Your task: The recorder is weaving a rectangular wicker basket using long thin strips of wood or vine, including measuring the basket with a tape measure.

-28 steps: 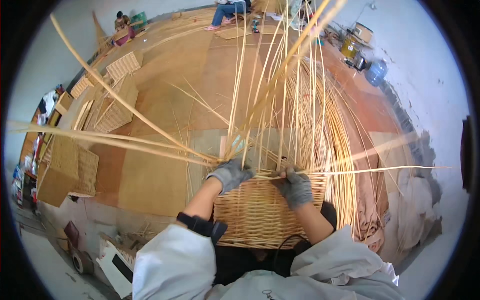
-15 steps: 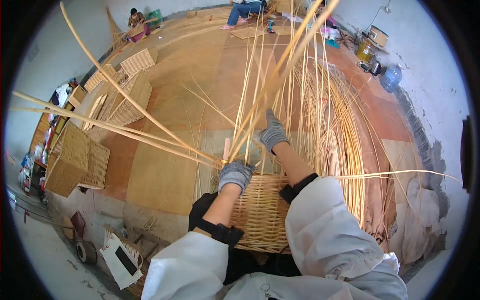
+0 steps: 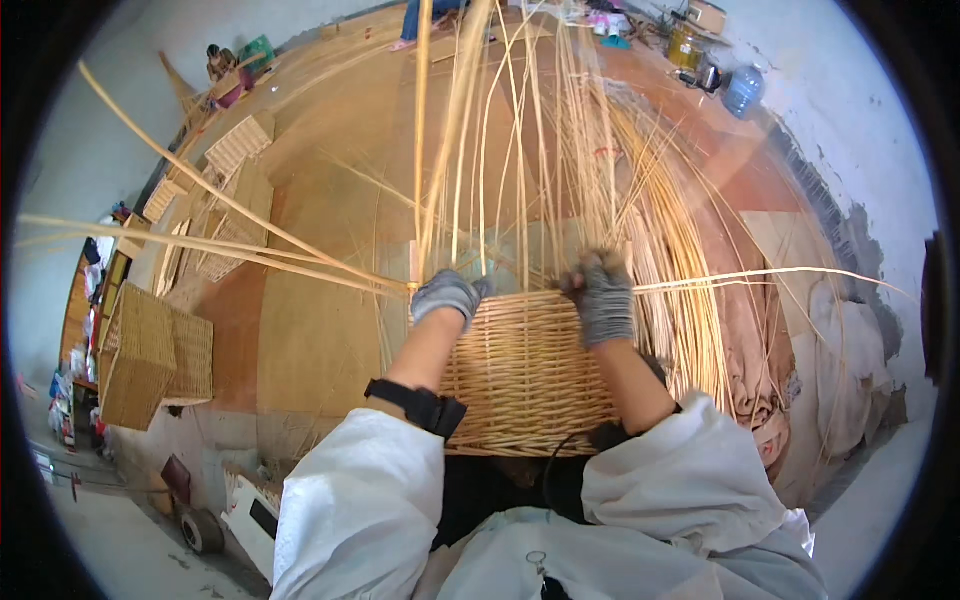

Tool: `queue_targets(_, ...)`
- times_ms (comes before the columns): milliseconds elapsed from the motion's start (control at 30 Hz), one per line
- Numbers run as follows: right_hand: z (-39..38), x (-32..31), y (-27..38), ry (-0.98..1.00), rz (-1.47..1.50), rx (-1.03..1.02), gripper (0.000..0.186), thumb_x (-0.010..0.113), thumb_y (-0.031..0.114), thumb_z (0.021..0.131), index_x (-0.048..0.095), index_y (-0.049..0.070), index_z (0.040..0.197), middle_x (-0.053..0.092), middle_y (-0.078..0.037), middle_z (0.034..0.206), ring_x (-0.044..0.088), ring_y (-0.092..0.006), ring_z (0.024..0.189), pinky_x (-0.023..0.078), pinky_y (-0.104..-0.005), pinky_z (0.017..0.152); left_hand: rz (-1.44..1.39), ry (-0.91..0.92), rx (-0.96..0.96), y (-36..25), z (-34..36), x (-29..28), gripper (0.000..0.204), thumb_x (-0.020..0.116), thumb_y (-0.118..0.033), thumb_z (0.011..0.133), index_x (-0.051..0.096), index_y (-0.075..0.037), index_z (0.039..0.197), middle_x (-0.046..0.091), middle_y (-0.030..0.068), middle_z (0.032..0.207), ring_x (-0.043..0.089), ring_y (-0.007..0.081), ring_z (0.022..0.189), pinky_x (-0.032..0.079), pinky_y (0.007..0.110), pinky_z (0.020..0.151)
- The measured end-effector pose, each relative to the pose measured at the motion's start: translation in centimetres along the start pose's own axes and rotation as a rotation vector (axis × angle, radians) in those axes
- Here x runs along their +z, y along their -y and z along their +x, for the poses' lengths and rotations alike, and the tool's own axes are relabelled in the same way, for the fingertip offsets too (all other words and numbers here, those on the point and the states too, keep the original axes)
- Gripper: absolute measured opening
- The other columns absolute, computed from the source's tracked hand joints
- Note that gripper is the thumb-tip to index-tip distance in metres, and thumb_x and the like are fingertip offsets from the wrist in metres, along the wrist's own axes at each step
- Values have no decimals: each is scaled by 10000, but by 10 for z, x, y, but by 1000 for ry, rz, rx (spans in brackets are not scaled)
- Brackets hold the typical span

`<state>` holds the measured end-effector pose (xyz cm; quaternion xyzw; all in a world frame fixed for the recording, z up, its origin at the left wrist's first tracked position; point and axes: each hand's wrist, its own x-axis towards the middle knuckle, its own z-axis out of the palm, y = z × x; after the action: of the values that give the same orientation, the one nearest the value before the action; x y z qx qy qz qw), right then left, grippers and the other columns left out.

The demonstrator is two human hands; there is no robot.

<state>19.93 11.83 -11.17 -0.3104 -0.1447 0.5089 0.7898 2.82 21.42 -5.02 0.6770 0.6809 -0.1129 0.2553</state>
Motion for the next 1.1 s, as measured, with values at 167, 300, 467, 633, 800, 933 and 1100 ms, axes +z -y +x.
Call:
queue_targets(167, -4, -64, 47, -288, -100, -111, 77, 522, 91, 875, 454, 58, 890, 553, -89, 691, 603, -273, 691, 536, -429, 645, -351, -456, 656, -31, 23, 48, 547, 668, -364, 732, 555, 8, 1117, 558, 192, 1145, 530, 324, 1071, 404, 368, 921)
queue_targets(300, 4, -45, 77, -85, -526, 97, 115, 534, 63, 862, 464, 20, 942, 570, -110, 771, 608, -258, 728, 547, -441, 716, -40, 240, 648, -37, 42, 49, 478, 700, -363, 686, 626, 2, 987, 615, 203, 1011, 591, 339, 933, 462, 374, 818)
queue_targets(467, 145, 21, 34, 380, -1745, -750, 456, 620, 104, 777, 443, 56, 1195, 576, -108, 854, 577, -207, 872, 453, -309, 841, -130, 56, 344, -70, 30, 64, 477, 644, -437, 704, 651, -17, 932, 633, 185, 951, 602, 333, 903, 468, 372, 803)
queue_targets(633, 172, 23, 6, 28, -2041, -366, 755, 621, 81, 763, 207, 138, 1392, 556, -110, 859, 558, -231, 780, 485, -325, 750, -87, 142, 385, -56, 51, 58, 479, 659, -411, 710, 641, -9, 970, 625, 179, 1002, 603, 318, 921, 464, 366, 815)
queue_targets(800, 118, -18, 53, -127, -762, -431, 614, 571, 92, 819, 233, 139, 1331, 494, -49, 742, 498, -150, 621, 488, -300, 562, -287, 123, 428, -61, 52, 78, 563, 676, -500, 661, 647, -42, 988, 631, 164, 995, 600, 295, 936, 459, 363, 820)
queue_targets(933, 17, -79, 69, -196, -404, -532, 332, 516, 130, 876, 341, 112, 1157, 415, -2, 657, 454, -97, 560, 467, -275, 514, -68, -18, 255, -82, -4, 52, 757, 570, -692, 643, 632, -55, 1047, 643, 130, 993, 603, 270, 960, 407, 380, 886)
queue_targets(1100, -13, 6, 56, -129, -1008, -715, 194, 477, 151, 908, 376, 122, 1070, 425, -4, 663, 460, -117, 555, 466, -270, 516, -16, 131, 169, -89, -3, 50, 675, 567, -604, 710, 602, -45, 1087, 571, 136, 1155, 527, 297, 1090, 370, 398, 928)
